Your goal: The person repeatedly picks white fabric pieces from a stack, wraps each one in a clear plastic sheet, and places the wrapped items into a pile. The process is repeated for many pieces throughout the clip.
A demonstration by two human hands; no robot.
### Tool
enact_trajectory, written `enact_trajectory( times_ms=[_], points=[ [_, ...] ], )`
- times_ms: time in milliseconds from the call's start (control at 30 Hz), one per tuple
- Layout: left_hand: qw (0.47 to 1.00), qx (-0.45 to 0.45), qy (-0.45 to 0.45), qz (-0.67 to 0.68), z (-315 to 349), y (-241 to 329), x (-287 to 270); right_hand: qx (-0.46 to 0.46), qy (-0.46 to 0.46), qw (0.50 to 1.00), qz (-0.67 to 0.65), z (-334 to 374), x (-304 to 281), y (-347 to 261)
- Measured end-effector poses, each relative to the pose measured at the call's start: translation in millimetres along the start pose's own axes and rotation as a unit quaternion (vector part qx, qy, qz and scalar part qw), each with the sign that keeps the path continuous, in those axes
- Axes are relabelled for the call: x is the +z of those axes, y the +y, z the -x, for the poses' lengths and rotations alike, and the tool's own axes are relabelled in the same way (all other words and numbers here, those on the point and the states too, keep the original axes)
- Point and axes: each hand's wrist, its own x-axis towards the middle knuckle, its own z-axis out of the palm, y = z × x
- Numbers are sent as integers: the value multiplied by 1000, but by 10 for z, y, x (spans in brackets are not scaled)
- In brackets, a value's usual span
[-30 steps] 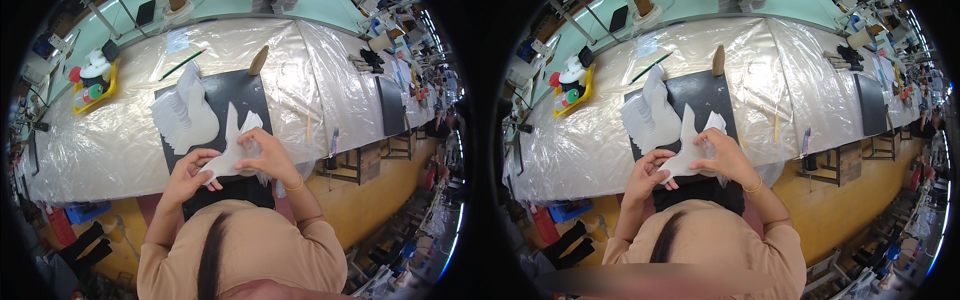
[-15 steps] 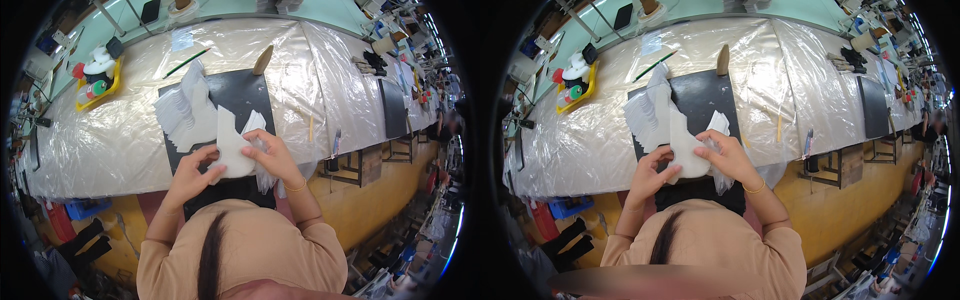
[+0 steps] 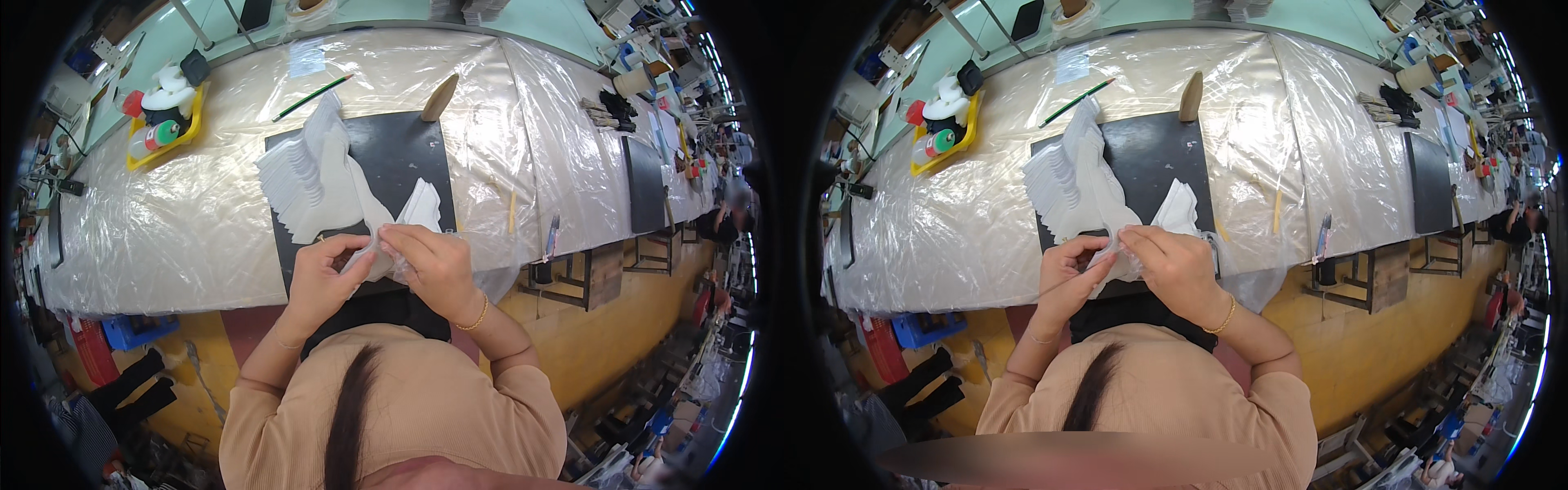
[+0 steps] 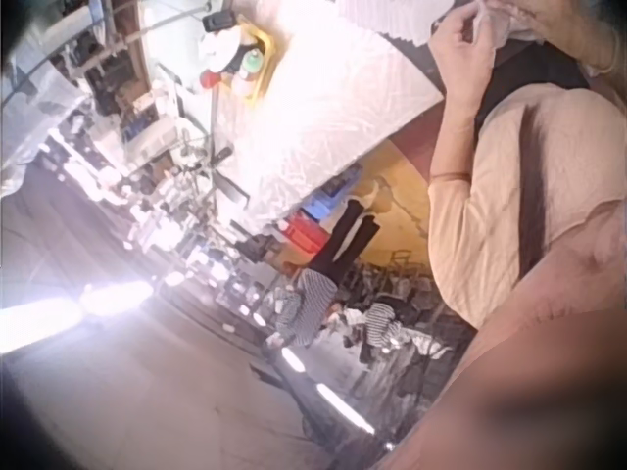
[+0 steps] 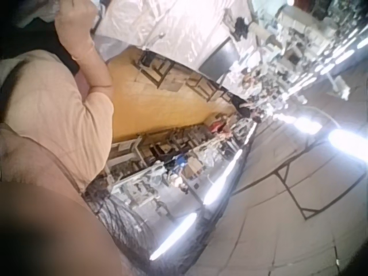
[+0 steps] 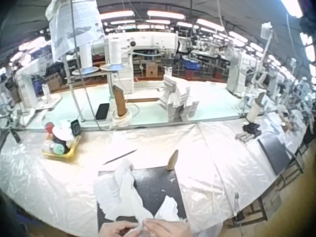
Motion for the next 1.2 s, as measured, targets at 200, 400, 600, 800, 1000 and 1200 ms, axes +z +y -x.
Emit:
enact_trajectory(
  times_ms=[200,400,600,800,1000,1200],
  points=[
    [996,38,-22,-83,-10,68,-23,-25,-27,998,55,11,-14,-14],
    [999,-24,-24,-22,-5,17,-18,39,-9,998,-41,-14,26,39],
    [999,-12,-4,34,-7,1,20,142,-39,971,-189,-68,-33,86],
    [999,20,-20,-23,-6,48,22,167,-67,964,-198,-74,-51,73],
    [999,-18,-37,29,-9,67,7,78,-19,984,-158,-49,21,84],
    [997,-42,-47,48,-30,72,8,60,39,987,-143,39,148,112]
  ],
)
